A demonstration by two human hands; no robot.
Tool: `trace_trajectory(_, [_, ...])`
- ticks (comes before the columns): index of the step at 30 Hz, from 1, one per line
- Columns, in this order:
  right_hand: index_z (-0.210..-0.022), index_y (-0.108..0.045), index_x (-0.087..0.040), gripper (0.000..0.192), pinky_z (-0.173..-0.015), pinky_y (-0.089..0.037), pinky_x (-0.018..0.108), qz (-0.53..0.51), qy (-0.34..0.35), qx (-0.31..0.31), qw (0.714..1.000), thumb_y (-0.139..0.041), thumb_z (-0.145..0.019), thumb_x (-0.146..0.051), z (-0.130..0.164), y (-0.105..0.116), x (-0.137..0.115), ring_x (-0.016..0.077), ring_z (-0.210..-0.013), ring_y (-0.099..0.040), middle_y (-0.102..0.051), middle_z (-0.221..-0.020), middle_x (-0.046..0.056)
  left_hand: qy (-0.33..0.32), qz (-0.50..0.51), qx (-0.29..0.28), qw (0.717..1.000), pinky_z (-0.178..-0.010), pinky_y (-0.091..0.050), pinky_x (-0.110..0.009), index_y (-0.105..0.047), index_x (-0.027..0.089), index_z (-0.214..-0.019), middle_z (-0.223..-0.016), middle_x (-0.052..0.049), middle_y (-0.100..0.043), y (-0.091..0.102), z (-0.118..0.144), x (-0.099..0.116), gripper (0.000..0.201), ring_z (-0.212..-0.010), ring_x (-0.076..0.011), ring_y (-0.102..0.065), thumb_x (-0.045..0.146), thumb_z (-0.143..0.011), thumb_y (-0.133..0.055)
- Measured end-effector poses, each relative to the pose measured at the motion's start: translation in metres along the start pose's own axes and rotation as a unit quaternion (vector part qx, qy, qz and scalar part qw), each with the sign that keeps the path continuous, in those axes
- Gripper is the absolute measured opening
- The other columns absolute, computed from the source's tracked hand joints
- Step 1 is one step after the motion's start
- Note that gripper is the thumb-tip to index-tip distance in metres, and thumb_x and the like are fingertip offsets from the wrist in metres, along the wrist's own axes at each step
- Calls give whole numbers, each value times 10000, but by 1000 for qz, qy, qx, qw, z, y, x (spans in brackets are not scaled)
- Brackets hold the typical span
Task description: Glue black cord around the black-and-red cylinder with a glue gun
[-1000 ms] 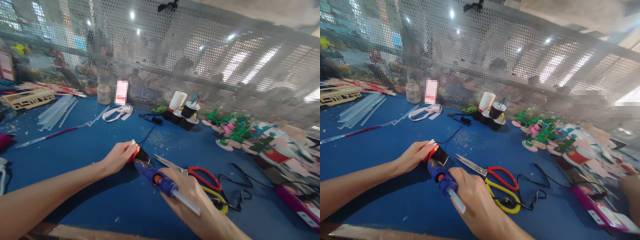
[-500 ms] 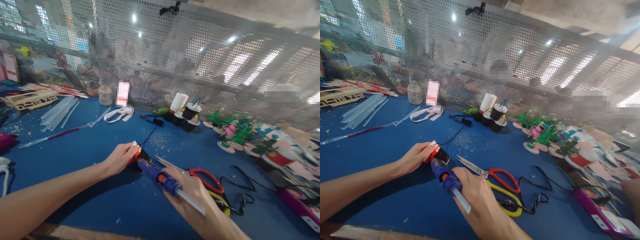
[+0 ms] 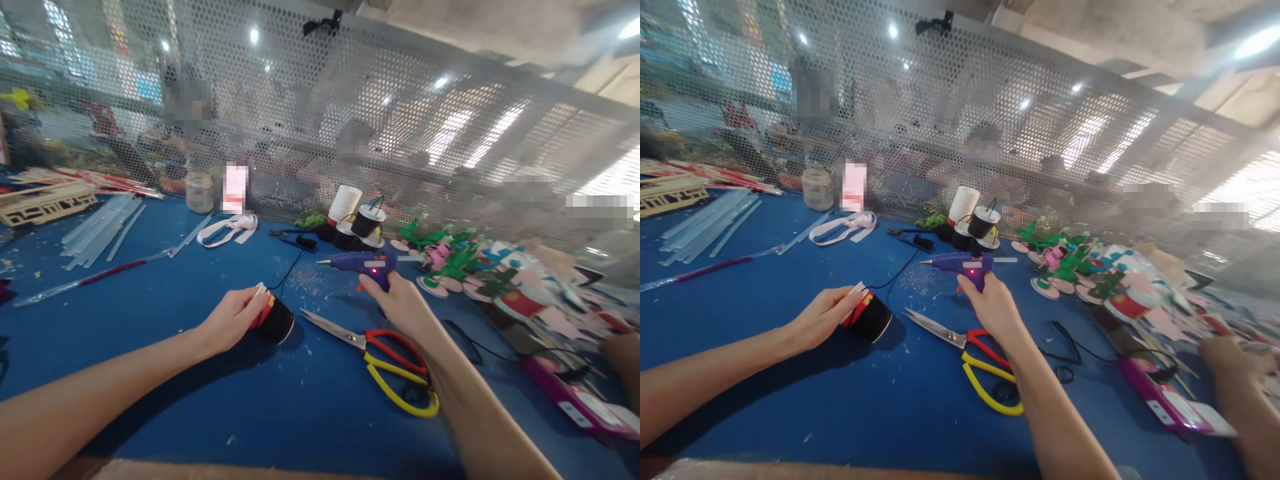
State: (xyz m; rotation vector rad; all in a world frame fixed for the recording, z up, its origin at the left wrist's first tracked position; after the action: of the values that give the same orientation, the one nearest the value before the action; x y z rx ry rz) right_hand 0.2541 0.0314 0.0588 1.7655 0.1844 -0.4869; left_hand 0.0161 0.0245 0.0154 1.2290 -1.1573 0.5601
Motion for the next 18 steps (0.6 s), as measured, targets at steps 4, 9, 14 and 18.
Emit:
trace_trajectory(4, [-632,-527,-141,364,-475,-376,236,40,-38,-66,996,-350,-774,-426,-26,-31,20,166,-485,-554,-561,-486,53,-24,-15,-7,1000,-503,-262,-196,-416,138,-591,-562,38,-359,0,1,6,355,-544,-76,-309,391,-804,-288])
trace_trajectory(9, [-748,-574,-64,295,-634,-389,365,70,-56,-42,995,-458,-740,-336,-30,-42,21,300,-773,-567,-601,-755,204,-46,-34,-11,998,-496,-257,-196,-385,142,-579,-560,41,-345,-1,4,10,341,-536,-70,-296,363,-813,-275])
trace_trajectory(14, [-785,-613,-117,304,-801,-326,383,15,43,-62,997,-399,-784,-333,-7,-42,-32,269,-959,-489,-572,-962,169,-60,-82,-12,995,-473,-245,-198,-396,142,-588,-539,47,-308,-3,5,11,337,-507,-66,-265,358,-811,-266])
trace_trajectory(18, [-761,-626,-174,465,-726,-397,270,-281,133,-260,914,-267,-804,-467,30,-72,-89,150,-780,-561,-633,-773,44,-108,-125,-23,986,-481,-261,-198,-381,149,-562,-532,44,-332,-6,8,21,325,-494,-67,-289,315,-814,-261])
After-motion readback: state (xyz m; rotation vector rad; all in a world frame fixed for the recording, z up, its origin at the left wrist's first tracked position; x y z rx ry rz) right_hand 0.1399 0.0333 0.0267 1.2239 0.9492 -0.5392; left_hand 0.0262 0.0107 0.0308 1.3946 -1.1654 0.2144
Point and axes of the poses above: each hand's wrist, its own z-axis away from the middle knuckle, its own y-axis out of the back of the hand, x = y × z, the point moved 7 cm from there along -z, towards the middle knuckle
